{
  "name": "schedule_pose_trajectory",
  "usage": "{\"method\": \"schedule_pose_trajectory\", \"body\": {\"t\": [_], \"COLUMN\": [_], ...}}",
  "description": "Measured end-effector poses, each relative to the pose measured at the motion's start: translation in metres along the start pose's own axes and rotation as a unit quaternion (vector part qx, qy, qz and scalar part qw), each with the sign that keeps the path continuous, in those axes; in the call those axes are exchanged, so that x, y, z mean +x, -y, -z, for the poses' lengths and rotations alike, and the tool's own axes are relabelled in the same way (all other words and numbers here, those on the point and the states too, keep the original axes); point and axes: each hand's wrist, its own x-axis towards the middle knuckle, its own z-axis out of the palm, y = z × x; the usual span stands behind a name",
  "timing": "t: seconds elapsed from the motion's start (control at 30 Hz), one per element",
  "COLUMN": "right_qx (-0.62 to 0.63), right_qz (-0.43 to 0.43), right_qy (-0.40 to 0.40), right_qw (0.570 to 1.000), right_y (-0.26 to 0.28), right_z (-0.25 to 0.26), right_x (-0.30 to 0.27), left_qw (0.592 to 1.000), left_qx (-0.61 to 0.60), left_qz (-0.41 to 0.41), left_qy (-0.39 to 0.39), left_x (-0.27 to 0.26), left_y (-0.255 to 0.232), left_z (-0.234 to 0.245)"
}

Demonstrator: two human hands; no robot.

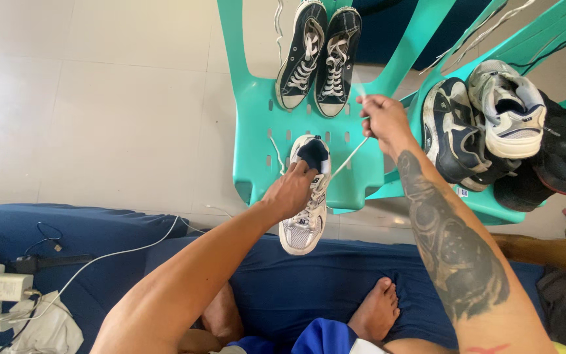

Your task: The person laces a white sneaker by threading the laces through the eyelets and tying them. The person then repeats the process on a second white sneaker.

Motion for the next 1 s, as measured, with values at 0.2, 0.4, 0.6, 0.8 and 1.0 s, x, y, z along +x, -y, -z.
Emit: {"method": "schedule_pose_trajectory", "body": {"t": [0.2, 0.4, 0.6, 0.8, 1.0], "right_qx": [0.038, -0.055, -0.396, -0.409, -0.419], "right_qz": [-0.022, 0.036, 0.201, 0.196, 0.209], "right_qy": [-0.006, 0.026, 0.042, 0.085, 0.083], "right_qw": [0.999, 0.997, 0.895, 0.887, 0.879], "right_y": [0.028, 0.06, 0.043, 0.027, 0.033], "right_z": [-0.002, 0.01, -0.002, -0.01, -0.008], "right_x": [-0.028, -0.03, -0.029, -0.025, -0.024], "left_qw": [0.998, 0.986, 0.967, 0.965, 0.968], "left_qx": [-0.045, -0.096, -0.114, -0.044, 0.097], "left_qz": [-0.01, 0.036, 0.155, 0.201, 0.218], "left_qy": [-0.038, -0.128, -0.167, -0.16, -0.083], "left_x": [-0.006, 0.007, 0.028, 0.051, 0.072], "left_y": [0.0, 0.005, 0.021, 0.054, 0.07], "left_z": [-0.003, -0.005, -0.002, -0.004, 0.004]}}
